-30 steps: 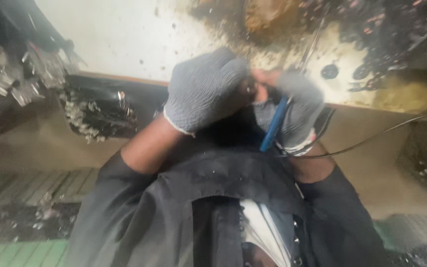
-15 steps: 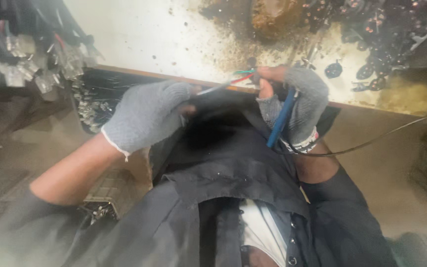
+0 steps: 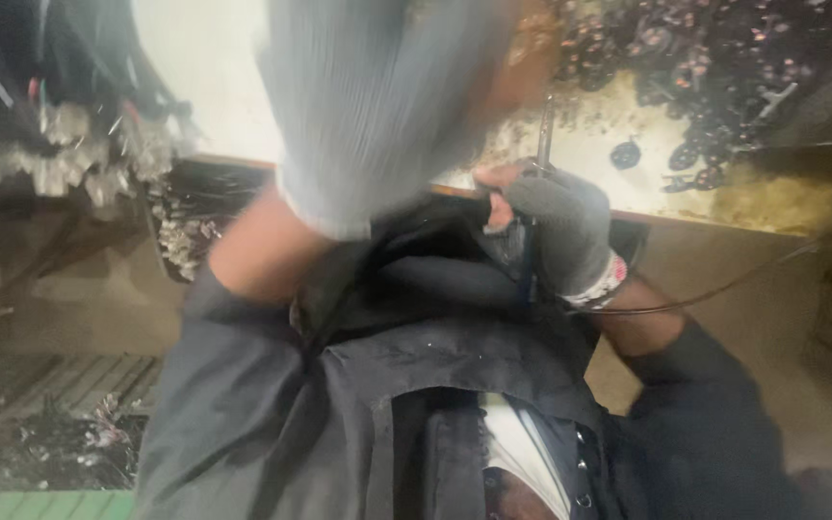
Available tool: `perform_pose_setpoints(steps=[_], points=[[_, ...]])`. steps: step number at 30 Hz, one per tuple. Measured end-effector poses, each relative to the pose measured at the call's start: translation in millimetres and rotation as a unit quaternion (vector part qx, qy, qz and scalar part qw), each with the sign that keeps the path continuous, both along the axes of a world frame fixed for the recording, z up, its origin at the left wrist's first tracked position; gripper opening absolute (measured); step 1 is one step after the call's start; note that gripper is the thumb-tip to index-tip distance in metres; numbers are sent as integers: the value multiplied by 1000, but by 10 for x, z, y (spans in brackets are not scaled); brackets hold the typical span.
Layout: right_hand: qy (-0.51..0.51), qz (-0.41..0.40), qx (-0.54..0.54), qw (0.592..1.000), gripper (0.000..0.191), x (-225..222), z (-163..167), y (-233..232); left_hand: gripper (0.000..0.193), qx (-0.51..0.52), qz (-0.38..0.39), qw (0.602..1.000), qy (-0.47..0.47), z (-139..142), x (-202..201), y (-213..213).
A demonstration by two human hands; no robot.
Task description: The person solders and tins the ends of colored wires at a cluttered workbench. They hold a wire in one hand, apply a heated soldering iron with solder to the exposed strands, twist and arrange the finished wires, and set completed wires aside on the bench.
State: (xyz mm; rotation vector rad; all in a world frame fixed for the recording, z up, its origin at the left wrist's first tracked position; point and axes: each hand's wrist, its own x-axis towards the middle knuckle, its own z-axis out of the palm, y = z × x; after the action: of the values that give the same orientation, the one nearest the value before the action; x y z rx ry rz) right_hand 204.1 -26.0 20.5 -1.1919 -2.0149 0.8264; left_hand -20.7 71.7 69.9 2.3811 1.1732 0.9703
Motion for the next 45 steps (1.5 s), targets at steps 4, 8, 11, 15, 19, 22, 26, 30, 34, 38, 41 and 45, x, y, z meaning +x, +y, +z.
perform_pose_setpoints(steps=[4, 8, 11, 15, 19, 22, 26, 30, 34, 38, 41, 45], points=[[-10, -158, 162, 974, 21, 97, 218, 0, 17, -55, -120, 987, -87, -391, -106, -616], [-110, -277, 75, 952, 33, 404, 294, -2, 21, -71, -70, 994, 43, -692, -107, -753], [-146, -252, 89, 953, 35, 511, 174, 12, 13, -77, -65, 995, 11, -672, 11, -720], [-35, -234, 106, 966, 28, 363, 3, -83, 18, -120, -73, 990, 17, -589, 93, -664], [1, -187, 6, 982, 19, 91, -108, -200, 22, -143, -63, 987, 36, -653, 83, -644], [35, -148, -43, 987, 16, -18, -154, -184, 17, -144, -46, 986, 69, -716, 75, -674], [21, -139, -52, 989, 15, 7, -50, -167, 15, -129, -44, 989, 56, -742, 65, -695], [58, -155, -140, 976, 18, 51, 82, -217, 17, -103, -54, 993, 12, -716, 39, -693], [111, -166, -192, 961, 14, 44, 3, -145, 16, -95, -65, 992, 51, -699, 30, -703], [128, -136, -200, 962, 14, 66, 1, -99, 15, -82, -60, 994, 30, -697, 46, -699], [109, -137, -220, 960, 12, 56, 64, -131, 12, -90, -62, 993, 38, -687, 53, -670], [120, -145, -139, 972, 7, -14, -8, -96, 24, -131, -90, 987, 13, -653, 40, -647]])
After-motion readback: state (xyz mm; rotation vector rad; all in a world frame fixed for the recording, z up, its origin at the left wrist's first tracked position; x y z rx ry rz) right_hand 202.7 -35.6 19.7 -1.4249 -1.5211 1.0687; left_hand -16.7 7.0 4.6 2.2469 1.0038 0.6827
